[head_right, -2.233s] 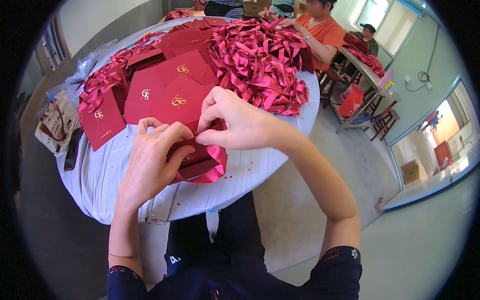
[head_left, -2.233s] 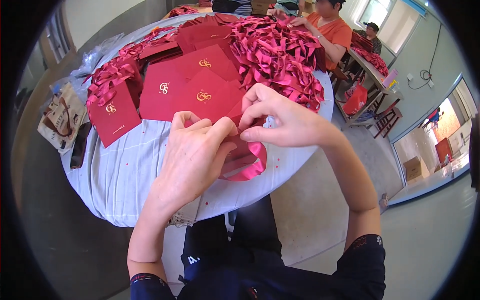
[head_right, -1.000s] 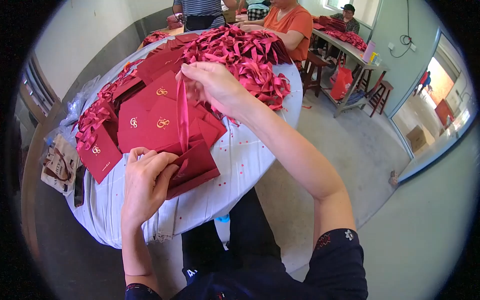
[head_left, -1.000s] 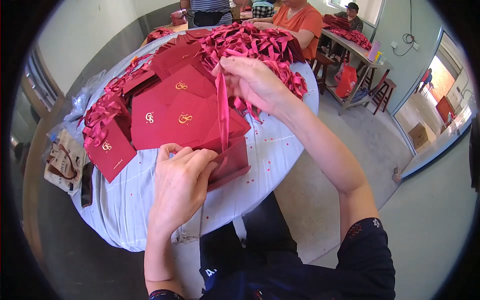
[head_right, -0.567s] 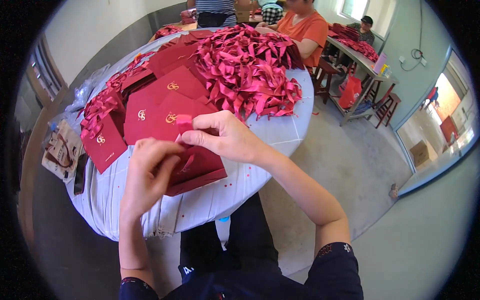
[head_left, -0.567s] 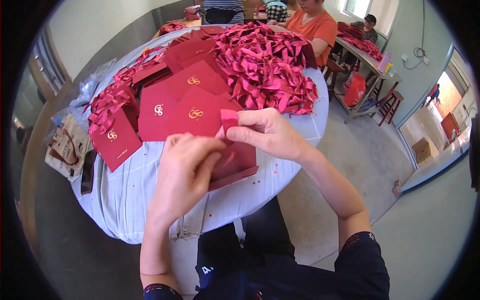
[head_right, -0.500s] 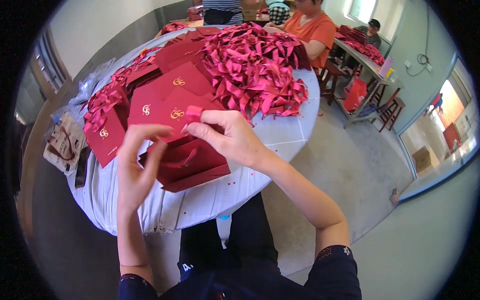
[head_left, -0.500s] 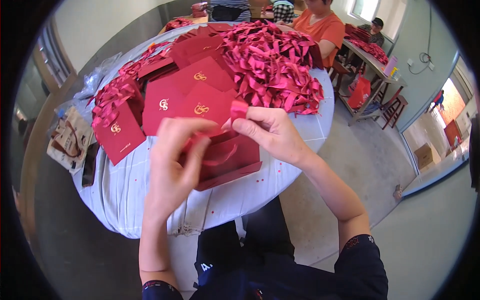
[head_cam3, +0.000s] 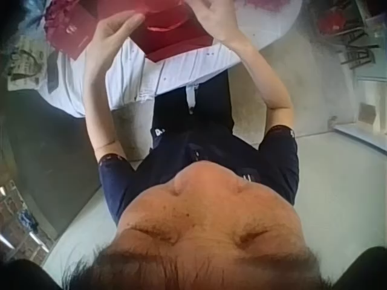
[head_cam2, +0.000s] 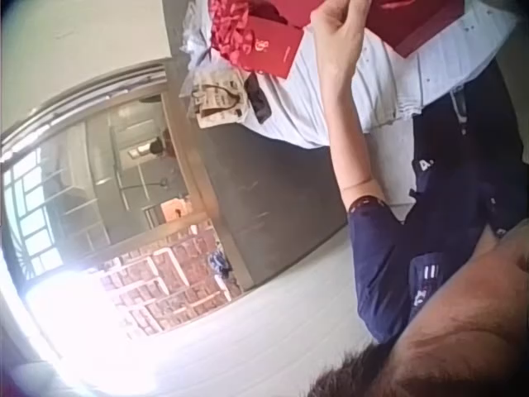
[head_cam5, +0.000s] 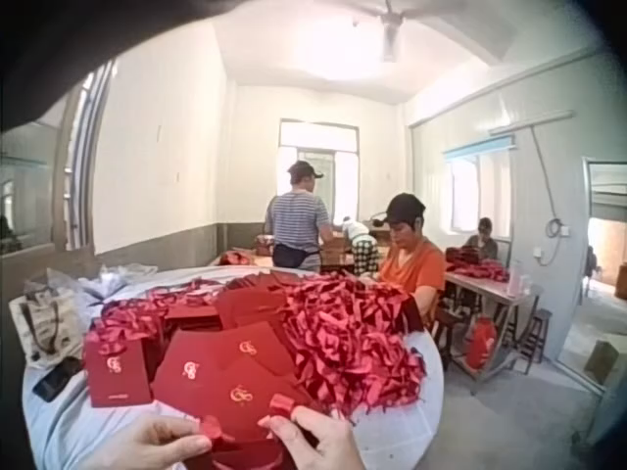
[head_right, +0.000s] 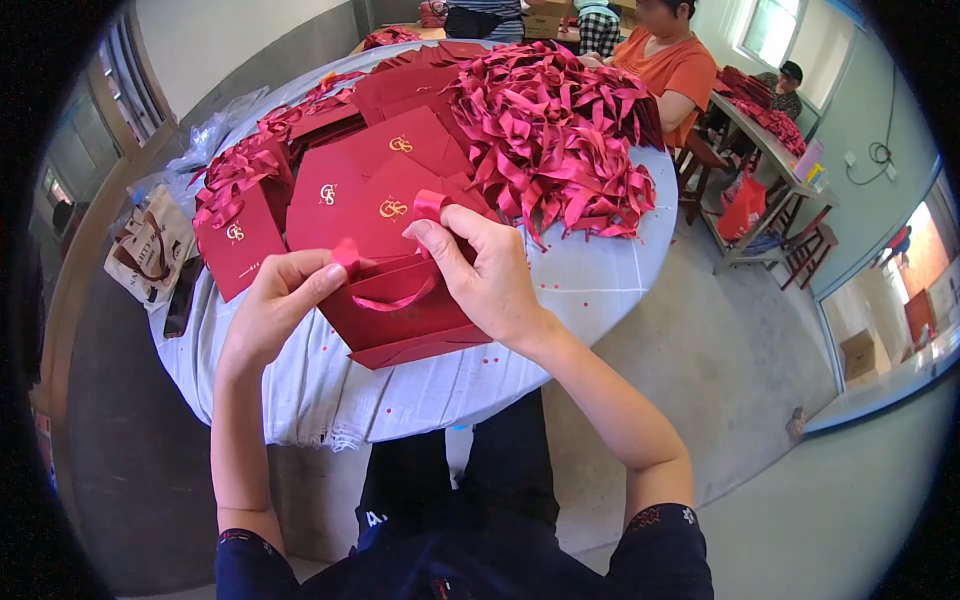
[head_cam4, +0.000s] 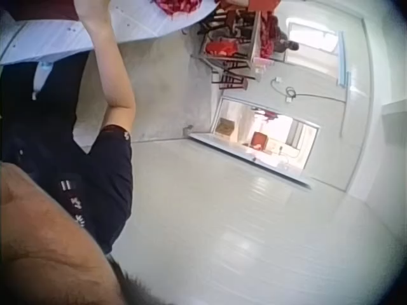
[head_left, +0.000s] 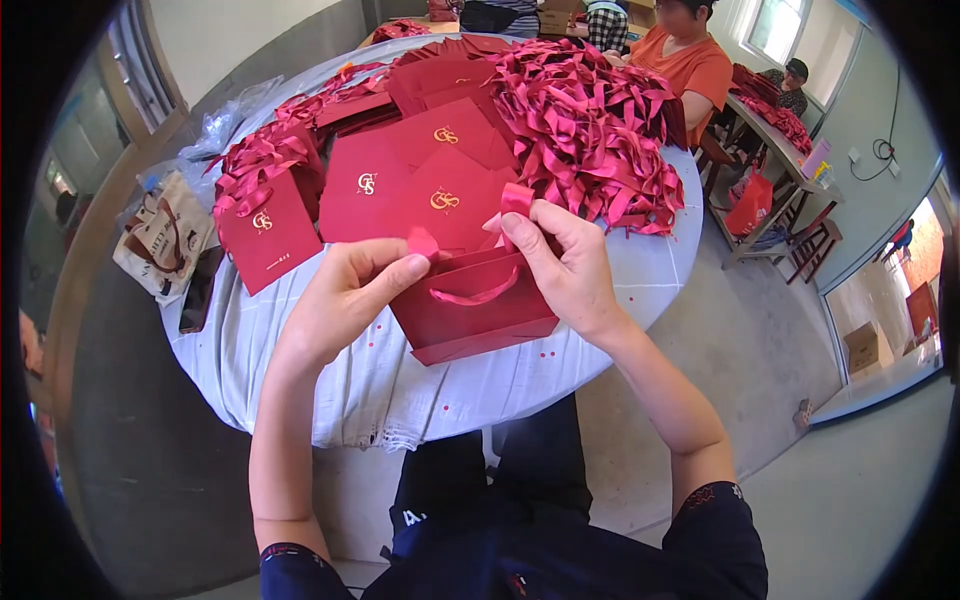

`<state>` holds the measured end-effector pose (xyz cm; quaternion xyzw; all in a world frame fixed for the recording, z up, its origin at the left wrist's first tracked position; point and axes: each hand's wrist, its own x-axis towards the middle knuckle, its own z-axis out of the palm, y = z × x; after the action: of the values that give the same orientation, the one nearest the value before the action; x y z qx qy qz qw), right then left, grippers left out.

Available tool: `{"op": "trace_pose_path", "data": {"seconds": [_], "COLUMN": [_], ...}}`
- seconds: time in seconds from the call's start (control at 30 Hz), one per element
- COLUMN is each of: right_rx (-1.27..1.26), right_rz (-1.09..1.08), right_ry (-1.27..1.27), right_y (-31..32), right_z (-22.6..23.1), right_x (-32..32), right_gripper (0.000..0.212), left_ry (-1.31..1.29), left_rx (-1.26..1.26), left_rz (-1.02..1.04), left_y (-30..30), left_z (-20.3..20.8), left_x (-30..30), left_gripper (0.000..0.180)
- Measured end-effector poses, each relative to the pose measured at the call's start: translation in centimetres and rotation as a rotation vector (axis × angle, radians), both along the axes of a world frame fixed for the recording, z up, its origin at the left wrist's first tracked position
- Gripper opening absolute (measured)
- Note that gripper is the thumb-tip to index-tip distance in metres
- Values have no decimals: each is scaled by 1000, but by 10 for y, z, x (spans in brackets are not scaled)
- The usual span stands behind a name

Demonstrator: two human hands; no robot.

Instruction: The person assembles paper gift bags by folding the bags and threading ribbon handles through the slots by hand.

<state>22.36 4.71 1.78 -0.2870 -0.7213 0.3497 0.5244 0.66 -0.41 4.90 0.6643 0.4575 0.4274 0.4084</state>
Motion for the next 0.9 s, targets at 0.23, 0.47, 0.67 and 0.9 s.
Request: {"op": "trace_pose_path", "data": {"seconds": [0.23,0.47,0.67,0.9], "right_rx": [115,99,86,-217], "right_rz": [-106,-179,-239,-129], "right_ry": [-39,58,23,-105], "right_y": [-6,-16,-22,-16], "right_z": [1,-12,-33,-48], "right_x": [-8,-21,-26,-14], "right_gripper": [20,17,18,13], "left_ry": [220,24,-84,98], "left_rx": [144,303,176,67], "left_rz": [140,386,392,344], "left_y": [7,19,28,20], "left_z": [0,-34,-62,-85], "left_x": [15,20,15,7], "left_gripper": [13,20,17,16]}}
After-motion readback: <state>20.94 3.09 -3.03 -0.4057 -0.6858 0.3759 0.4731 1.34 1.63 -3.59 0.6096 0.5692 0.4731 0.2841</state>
